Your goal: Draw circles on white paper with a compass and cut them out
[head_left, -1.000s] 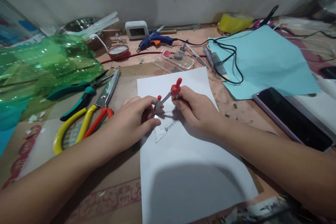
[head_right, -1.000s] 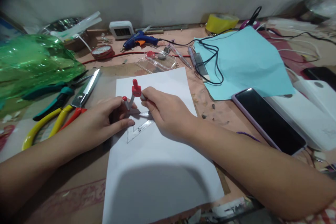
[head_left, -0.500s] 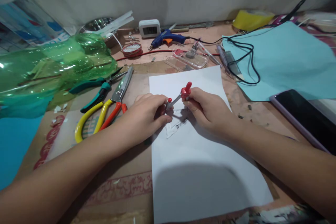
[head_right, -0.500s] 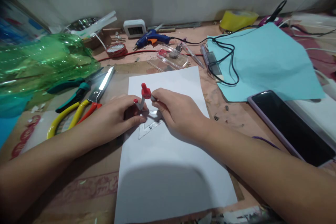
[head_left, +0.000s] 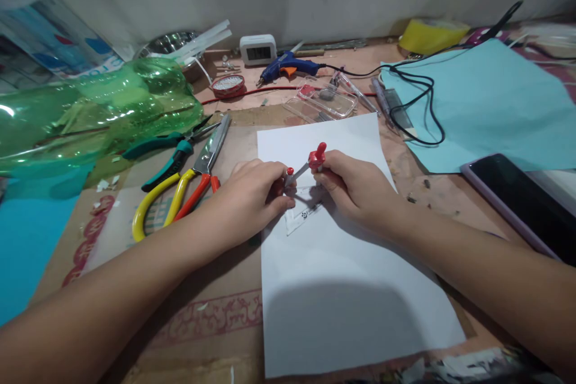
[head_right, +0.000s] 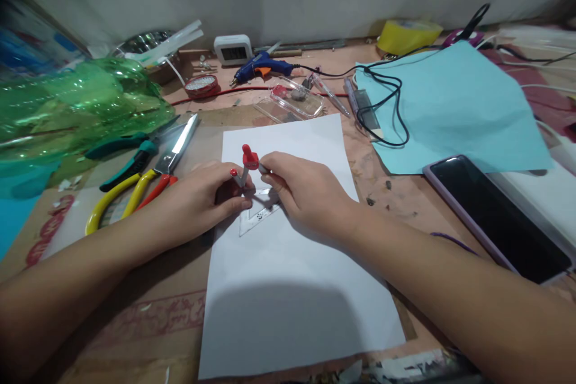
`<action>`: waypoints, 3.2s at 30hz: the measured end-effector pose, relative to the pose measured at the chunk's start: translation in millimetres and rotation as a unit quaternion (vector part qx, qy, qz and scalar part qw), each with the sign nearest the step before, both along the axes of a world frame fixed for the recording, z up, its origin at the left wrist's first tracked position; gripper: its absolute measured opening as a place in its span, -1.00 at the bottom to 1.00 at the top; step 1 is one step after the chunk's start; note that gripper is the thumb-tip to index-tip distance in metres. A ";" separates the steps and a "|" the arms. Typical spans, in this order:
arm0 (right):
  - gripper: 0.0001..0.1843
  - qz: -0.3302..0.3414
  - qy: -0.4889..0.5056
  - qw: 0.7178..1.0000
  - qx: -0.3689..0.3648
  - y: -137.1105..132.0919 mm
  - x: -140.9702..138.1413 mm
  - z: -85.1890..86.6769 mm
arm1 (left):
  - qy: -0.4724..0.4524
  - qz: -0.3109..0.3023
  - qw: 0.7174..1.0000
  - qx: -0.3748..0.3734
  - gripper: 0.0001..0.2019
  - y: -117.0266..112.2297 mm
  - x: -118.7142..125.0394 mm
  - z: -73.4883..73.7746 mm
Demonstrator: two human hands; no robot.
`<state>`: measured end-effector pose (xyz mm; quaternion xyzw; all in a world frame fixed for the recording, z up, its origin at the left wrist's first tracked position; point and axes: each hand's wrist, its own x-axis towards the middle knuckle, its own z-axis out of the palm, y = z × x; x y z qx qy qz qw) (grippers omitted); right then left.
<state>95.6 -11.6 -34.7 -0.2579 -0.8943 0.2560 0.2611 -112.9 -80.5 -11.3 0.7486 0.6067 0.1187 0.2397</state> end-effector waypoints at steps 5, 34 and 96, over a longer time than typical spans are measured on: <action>-0.89 0.008 0.002 1.000 0.006 0.4 -0.1 -0.2 | 0.001 -0.003 1.000 0.004 -0.92 0.1 -0.4 -1.7; -0.89 0.008 0.010 1.000 -0.005 0.2 0.2 -1.3 | -0.013 -0.015 1.000 0.014 -0.95 -0.6 -0.6 -1.1; -0.74 0.001 0.100 0.981 0.169 21.1 19.6 68.6 | -0.151 0.046 0.963 0.217 -0.26 16.2 23.2 45.0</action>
